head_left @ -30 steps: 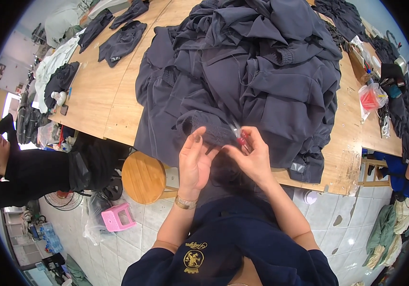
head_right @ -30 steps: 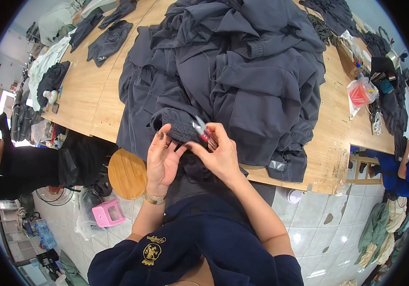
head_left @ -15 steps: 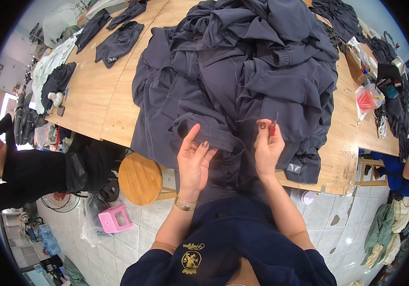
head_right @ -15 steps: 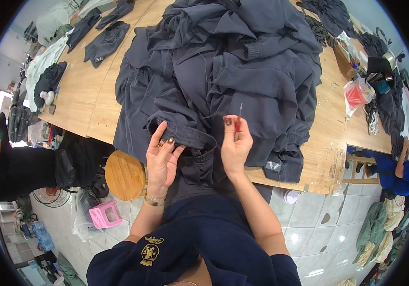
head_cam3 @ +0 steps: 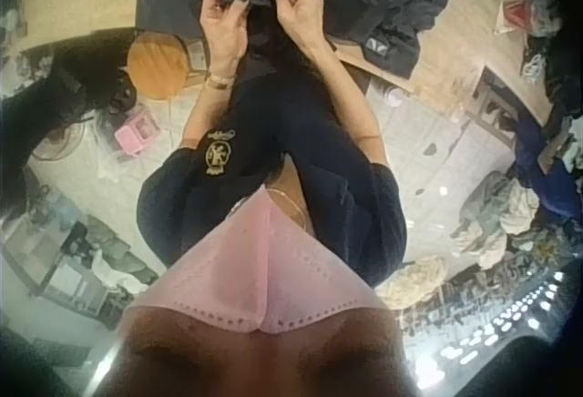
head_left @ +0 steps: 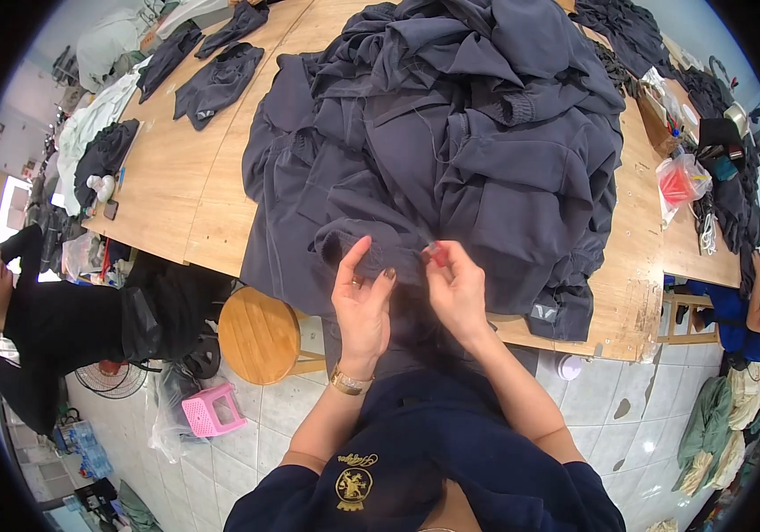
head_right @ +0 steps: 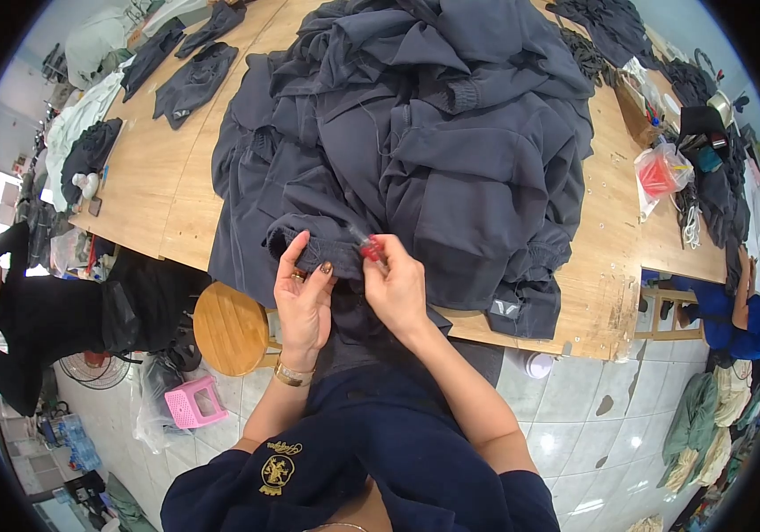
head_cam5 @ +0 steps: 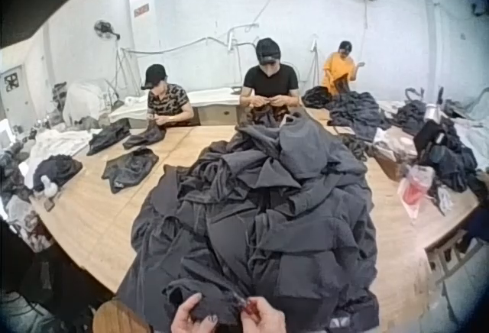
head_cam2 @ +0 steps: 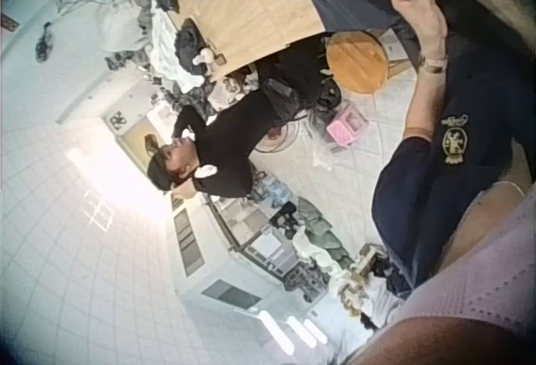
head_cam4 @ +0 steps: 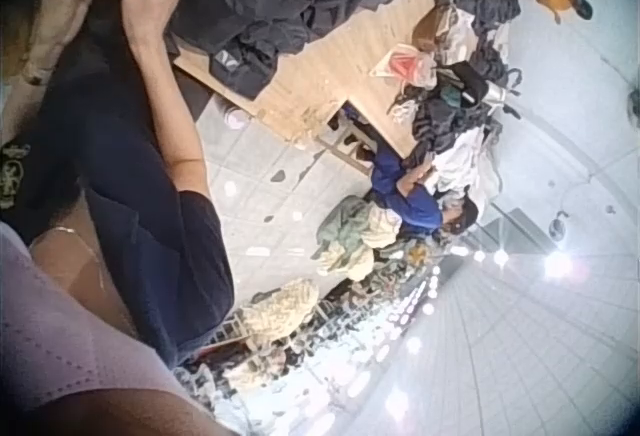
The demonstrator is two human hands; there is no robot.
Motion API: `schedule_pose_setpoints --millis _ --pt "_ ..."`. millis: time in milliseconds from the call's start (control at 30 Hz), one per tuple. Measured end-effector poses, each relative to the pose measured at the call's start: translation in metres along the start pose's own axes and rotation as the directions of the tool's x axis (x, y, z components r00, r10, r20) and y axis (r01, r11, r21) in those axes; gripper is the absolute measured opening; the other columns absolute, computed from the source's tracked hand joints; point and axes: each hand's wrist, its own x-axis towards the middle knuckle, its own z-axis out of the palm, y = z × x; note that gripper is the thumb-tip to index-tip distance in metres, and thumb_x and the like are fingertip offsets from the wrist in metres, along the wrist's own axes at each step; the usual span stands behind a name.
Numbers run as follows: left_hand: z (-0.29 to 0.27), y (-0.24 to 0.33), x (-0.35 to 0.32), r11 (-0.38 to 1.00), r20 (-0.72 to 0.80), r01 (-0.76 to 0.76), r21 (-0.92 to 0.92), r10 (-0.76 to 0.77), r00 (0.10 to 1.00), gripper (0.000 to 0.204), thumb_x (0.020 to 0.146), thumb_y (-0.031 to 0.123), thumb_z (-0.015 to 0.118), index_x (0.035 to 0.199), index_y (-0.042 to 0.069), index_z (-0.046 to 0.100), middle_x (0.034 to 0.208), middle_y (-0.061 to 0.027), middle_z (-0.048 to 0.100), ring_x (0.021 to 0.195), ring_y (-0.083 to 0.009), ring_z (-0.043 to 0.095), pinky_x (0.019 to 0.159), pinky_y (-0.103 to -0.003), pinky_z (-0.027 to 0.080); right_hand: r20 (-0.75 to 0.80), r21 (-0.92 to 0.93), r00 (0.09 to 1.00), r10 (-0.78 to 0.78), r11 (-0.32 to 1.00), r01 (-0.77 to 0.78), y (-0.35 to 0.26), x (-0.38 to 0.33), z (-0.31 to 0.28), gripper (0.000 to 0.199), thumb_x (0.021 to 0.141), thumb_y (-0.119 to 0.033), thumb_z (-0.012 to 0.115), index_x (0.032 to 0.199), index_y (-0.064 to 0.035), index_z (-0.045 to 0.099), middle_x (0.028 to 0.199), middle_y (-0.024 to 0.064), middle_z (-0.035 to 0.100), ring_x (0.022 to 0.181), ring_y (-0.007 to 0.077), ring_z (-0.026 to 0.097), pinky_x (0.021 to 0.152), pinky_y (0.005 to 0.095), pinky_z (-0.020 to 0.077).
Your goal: Remove loose threads and inspect dark grey fabric garments at a large work table in a factory setting.
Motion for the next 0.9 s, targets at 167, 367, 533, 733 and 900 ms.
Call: schedule_pose_setpoints --millis 167,367,533,733,900 --pt "0.002 0.001 0.001 1.0 -0.008 0.0 -0.026 0.0 1.0 0.049 0.084 -0.013 0.056 0.13 0.001 0.045 0.108 -0.0062 0.057 0.095 -0.0104 0.057 0.086 -0.023 0.048 0.072 0.226 0.983 0.168 0.957 -0.18 0.003 -0.002 -0.008 0.011 0.092 -0.006 0.055 0.097 0.0025 0.06 0.082 0.0006 0.062 0.075 0.0039 0.053 0.066 0.0195 0.0433" --pt "0.002 -0.008 -0.003 0.958 0.086 -0.178 0.224 0.163 0.983 0.047 0.082 -0.013 0.057 0.127 -0.001 0.047 0.114 -0.0078 0.056 0.102 -0.0136 0.055 0.091 -0.027 0.045 0.107 -0.191 0.982 -0.155 0.966 0.174 -0.009 -0.009 -0.004 0.02 0.078 -0.001 0.064 0.097 0.0018 0.061 0.076 0.0169 0.066 0.07 0.019 0.068 0.06 0.029 0.0505" --pt "0.003 -0.005 -0.002 0.987 0.048 -0.114 0.113 0.11 0.993 0.046 0.082 -0.013 0.057 0.126 0.0 0.048 0.114 -0.0079 0.056 0.1 -0.0129 0.056 0.089 -0.025 0.046 0.104 0.144 0.995 0.004 0.989 -0.019 -0.001 -0.003 -0.005 0.01 0.087 -0.007 0.059 0.093 0.0003 0.058 0.063 0.0025 0.058 0.052 0.0129 0.057 0.049 0.0264 0.0457" --pt "0.002 0.001 0.001 0.999 0.014 0.018 -0.033 -0.018 1.0 0.044 0.084 -0.013 0.055 0.125 0.0 0.048 0.11 -0.0067 0.055 0.096 -0.0099 0.056 0.084 -0.023 0.05 0.398 0.575 0.846 0.355 0.622 -0.532 -0.005 -0.004 -0.013 0.007 0.092 -0.009 0.054 0.092 -0.0024 0.055 0.055 -0.0048 0.041 0.04 0.0023 0.03 0.037 0.0204 0.0242" --pt "-0.003 -0.003 0.002 0.998 0.007 -0.056 -0.004 0.056 0.998 0.042 0.084 -0.013 0.056 0.124 -0.001 0.048 0.111 -0.0073 0.054 0.097 -0.0103 0.056 0.087 -0.025 0.049 0.266 0.531 0.919 0.29 0.752 -0.391 0.001 -0.006 -0.012 0.008 0.091 -0.008 0.056 0.09 -0.0002 0.058 0.058 -0.0021 0.049 0.045 0.0026 0.041 0.04 0.0203 0.0324"
